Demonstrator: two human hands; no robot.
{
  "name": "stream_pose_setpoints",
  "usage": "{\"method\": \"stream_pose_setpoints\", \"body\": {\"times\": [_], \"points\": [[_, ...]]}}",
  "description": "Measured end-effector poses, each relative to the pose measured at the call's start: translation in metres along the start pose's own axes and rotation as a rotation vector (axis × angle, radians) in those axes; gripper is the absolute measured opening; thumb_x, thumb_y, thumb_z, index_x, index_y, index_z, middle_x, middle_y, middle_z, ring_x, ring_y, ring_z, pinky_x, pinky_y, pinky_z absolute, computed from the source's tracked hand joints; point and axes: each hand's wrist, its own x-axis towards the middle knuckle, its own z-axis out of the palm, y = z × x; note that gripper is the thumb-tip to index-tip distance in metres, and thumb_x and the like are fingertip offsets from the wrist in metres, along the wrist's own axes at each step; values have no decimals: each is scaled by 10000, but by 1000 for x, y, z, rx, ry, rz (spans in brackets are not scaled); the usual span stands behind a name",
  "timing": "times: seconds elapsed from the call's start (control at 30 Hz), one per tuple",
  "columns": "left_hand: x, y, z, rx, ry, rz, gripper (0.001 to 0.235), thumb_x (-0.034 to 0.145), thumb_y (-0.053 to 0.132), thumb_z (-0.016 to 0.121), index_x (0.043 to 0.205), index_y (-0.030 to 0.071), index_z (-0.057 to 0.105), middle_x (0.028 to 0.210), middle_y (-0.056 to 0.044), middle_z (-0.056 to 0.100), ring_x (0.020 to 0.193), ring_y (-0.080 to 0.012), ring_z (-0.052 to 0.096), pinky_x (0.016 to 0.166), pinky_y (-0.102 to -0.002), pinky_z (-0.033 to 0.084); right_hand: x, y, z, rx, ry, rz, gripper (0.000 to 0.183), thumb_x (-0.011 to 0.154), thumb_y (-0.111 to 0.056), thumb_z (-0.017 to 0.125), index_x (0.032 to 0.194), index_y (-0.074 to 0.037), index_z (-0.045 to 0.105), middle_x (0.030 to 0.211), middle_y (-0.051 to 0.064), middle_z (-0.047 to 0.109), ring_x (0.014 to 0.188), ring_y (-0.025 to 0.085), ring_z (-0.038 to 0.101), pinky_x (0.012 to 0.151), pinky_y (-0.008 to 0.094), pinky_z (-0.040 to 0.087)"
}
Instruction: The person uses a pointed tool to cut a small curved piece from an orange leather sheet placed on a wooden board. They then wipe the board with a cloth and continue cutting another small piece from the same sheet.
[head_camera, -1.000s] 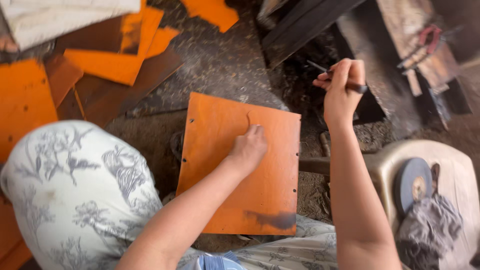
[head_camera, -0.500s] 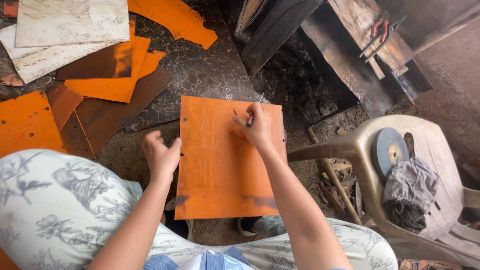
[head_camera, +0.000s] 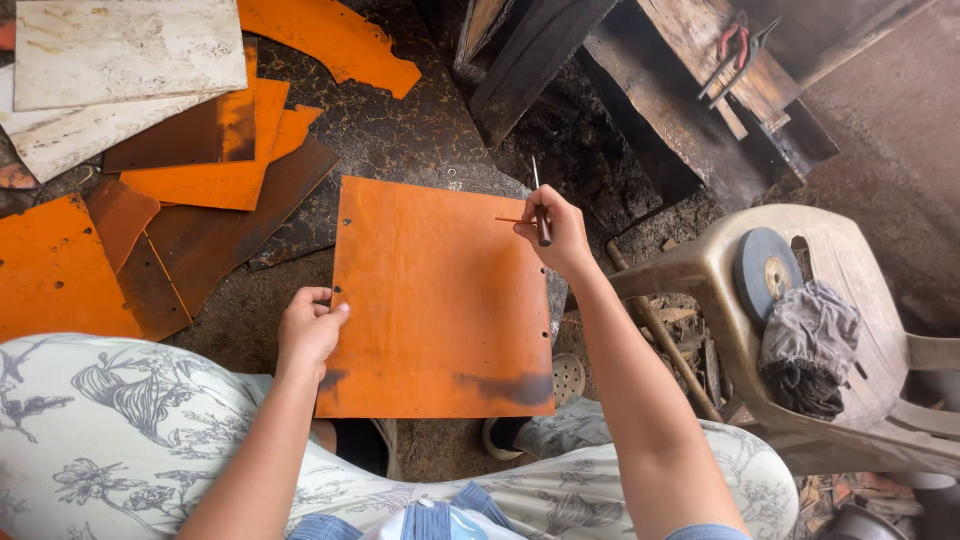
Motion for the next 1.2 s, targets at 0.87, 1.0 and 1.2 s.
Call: {"method": "stream_pose_setpoints", "body": {"times": [0.87,1.0,1.2], "points": [[64,151,180,1420,-798,1185,761,783,262,817,1471,359,507,1652,102,302,1527,-201,256,1213,-450,300,-111,-76,-111,79,288,156,216,1099,-253,557,1082,-46,617,993,45,768,897,111,696,755,257,531],[75,140,167,1301,-642,1147,683,810,363,807,1444,330,552,1639,72,332,1521,-204,266,1225,-479,255,-108,-89,-115,18,181,52,207,1093,-244,587,1076,-43,638,972,53,764,864,108,676,752,261,531],[68,111,158,1158,-475,1151,678,811,433,789,1433,262,579,1618,23,385,1499,-211,313,1190,-488,270,-109,-106,-125,-19,141,55,164,1069,-210,614,1088,-51,647,949,38,759,754,85,634,666,242,504]]}}
